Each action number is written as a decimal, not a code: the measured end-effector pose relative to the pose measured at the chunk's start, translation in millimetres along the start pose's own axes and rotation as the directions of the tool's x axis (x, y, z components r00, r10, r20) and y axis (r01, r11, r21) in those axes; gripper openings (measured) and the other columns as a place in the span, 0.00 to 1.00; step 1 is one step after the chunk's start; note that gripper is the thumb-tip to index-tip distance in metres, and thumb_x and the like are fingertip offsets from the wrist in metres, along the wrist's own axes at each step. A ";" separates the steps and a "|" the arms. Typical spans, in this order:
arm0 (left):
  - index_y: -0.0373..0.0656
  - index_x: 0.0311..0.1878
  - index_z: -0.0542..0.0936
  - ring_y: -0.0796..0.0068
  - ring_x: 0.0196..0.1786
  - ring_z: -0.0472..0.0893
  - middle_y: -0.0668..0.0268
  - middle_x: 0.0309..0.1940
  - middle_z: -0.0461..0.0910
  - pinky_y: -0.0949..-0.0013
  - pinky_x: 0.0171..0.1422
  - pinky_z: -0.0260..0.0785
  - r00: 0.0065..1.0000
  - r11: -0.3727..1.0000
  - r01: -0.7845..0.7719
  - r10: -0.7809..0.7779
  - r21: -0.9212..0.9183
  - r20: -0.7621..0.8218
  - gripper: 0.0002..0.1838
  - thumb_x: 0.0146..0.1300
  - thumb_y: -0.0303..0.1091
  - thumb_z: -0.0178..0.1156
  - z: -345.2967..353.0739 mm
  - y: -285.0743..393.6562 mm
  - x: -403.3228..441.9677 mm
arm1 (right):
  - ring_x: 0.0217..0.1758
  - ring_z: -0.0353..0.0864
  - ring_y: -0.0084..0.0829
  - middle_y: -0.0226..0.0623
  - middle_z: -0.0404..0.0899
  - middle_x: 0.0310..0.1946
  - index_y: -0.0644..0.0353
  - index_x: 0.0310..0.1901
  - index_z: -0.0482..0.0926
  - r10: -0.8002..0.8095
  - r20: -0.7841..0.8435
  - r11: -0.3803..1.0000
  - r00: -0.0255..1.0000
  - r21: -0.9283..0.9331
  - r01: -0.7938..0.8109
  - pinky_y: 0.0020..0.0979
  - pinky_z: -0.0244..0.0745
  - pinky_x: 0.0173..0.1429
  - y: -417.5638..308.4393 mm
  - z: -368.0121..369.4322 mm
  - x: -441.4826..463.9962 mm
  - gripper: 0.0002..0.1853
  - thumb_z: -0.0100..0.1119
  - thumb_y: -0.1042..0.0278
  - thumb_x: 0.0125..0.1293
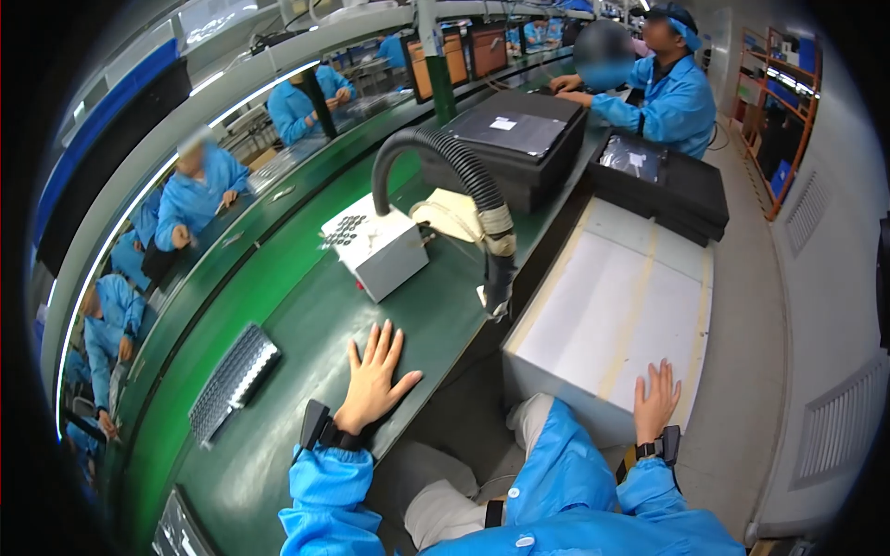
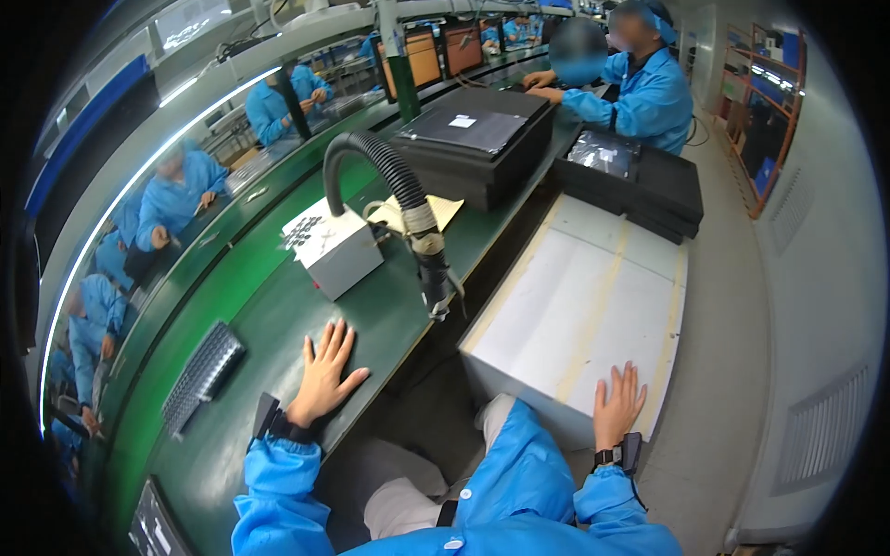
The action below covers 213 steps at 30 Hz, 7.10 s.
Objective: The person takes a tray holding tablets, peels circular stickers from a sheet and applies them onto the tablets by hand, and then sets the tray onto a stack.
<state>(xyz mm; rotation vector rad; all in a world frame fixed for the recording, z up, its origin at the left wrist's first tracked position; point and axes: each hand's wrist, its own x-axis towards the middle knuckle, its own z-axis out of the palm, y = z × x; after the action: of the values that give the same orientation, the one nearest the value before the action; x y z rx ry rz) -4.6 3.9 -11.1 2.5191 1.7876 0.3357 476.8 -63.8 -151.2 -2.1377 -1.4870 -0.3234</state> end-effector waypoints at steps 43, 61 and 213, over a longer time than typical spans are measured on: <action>0.42 0.75 0.57 0.50 0.80 0.45 0.51 0.77 0.49 0.35 0.76 0.30 0.999 0.999 0.024 -0.024 -0.021 0.036 0.41 0.67 0.58 0.53 -6.8 4.6 0.9 | 0.75 0.59 0.40 0.45 0.66 0.69 0.60 0.58 0.77 0.047 0.011 0.999 0.999 0.022 -0.047 0.51 0.44 0.77 -3.0 -2.3 1.5 0.21 0.54 0.57 0.70; 0.40 0.75 0.57 0.50 0.80 0.44 0.51 0.77 0.48 0.36 0.77 0.29 0.999 0.999 0.024 -0.022 -0.040 0.042 0.41 0.67 0.57 0.53 -11.3 8.1 0.8 | 0.75 0.59 0.41 0.46 0.67 0.69 0.60 0.58 0.77 0.040 0.001 0.999 0.999 0.036 -0.040 0.52 0.44 0.77 -3.1 -3.1 0.5 0.21 0.55 0.58 0.69; 0.36 0.71 0.62 0.51 0.79 0.48 0.51 0.76 0.53 0.35 0.77 0.31 0.997 0.997 0.037 -0.043 -0.074 -0.068 0.36 0.70 0.53 0.51 -1.4 10.9 0.8 | 0.73 0.63 0.43 0.37 0.60 0.73 0.57 0.65 0.69 0.292 0.069 0.894 0.954 0.334 -0.298 0.38 0.62 0.72 55.8 -39.4 -22.2 0.22 0.51 0.61 0.72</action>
<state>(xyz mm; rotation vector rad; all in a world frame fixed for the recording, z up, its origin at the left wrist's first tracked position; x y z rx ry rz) 5.5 0.8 -8.0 2.4481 1.8118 0.4834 523.8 -117.6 -143.7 -2.0408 -1.1050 0.0615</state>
